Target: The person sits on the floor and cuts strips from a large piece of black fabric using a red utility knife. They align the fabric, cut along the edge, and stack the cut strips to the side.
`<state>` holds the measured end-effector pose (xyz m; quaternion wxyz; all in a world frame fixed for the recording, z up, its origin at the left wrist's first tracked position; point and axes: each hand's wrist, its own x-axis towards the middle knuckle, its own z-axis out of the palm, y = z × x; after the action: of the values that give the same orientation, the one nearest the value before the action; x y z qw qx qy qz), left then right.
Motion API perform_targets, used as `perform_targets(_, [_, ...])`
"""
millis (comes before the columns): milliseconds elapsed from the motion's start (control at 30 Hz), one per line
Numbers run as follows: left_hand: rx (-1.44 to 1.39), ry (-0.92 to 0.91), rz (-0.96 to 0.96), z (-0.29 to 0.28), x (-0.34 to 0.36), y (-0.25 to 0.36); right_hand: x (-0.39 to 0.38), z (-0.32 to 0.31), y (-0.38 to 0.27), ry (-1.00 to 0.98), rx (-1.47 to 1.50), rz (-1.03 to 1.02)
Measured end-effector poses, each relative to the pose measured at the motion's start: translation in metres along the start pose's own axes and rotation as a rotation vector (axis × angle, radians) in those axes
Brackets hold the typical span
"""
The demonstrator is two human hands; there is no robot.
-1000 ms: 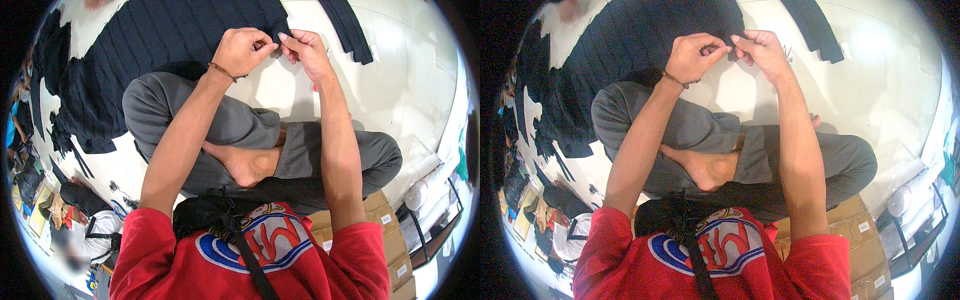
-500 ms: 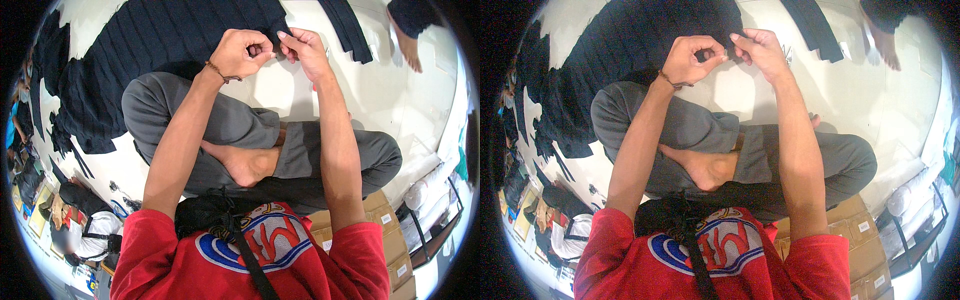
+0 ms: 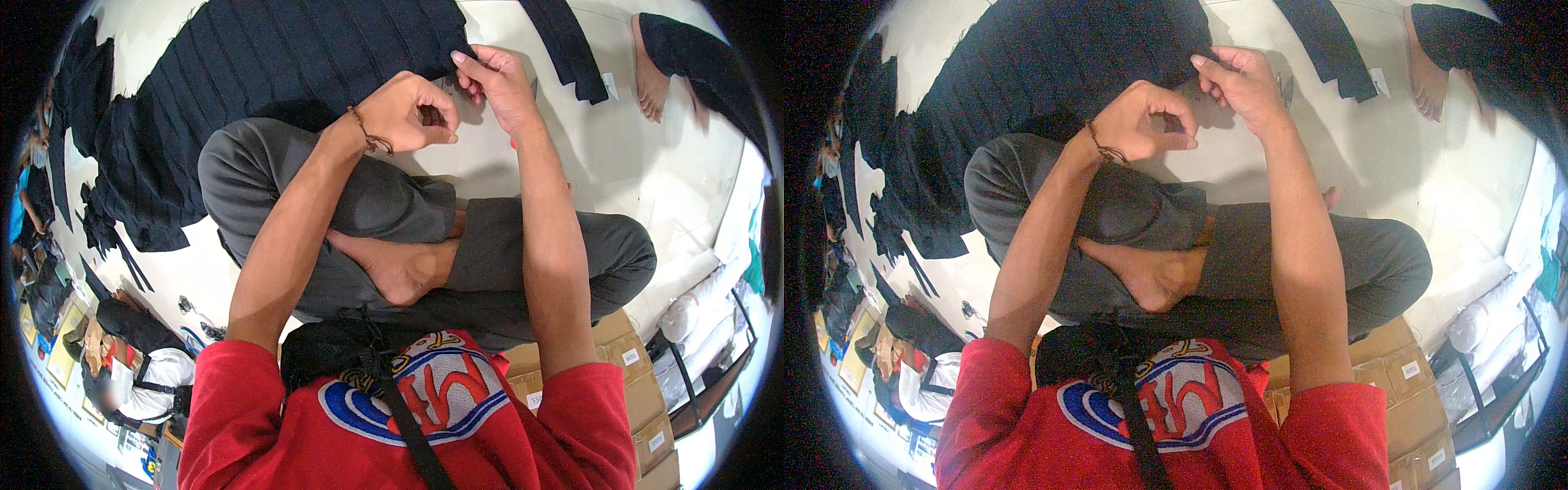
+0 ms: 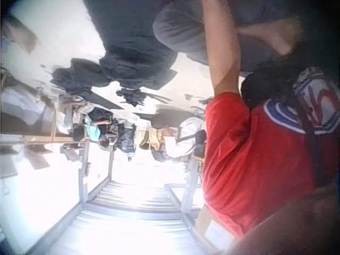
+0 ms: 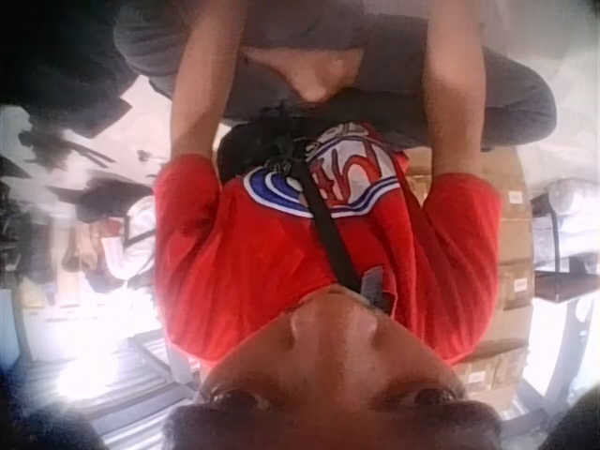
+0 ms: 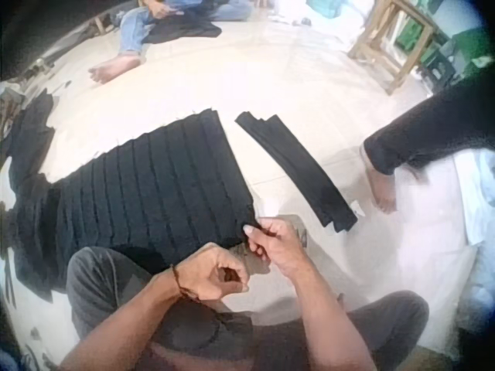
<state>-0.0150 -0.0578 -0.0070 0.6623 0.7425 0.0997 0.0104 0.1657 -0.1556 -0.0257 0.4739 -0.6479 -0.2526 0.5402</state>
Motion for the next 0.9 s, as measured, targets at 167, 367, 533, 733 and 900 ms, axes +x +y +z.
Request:
perform_targets(167, [-0.082, -0.163, -0.107, 0.004, -0.002, 0.007, 0.0, 0.004, 0.002, 0.027, -0.011, -0.024])
perform_targets(367, [-0.199, -0.283, -0.199, 0.013, -0.006, 0.007, 0.002, 0.004, 0.007, 0.036, 0.014, -0.014])
perform_targets(533, [-0.182, -0.333, -0.172, 0.018, -0.008, 0.003, 0.004, 0.005, 0.008, 0.041, -0.02, 0.001])
perform_targets(733, [-0.056, -0.257, -0.143, 0.021, -0.006, 0.005, -0.006, 0.013, -0.005, 0.083, 0.116, 0.003])
perform_targets(900, [-0.005, -0.217, -0.143, 0.025, -0.01, 0.007, -0.027, 0.034, -0.002, 0.205, 0.284, 0.073])
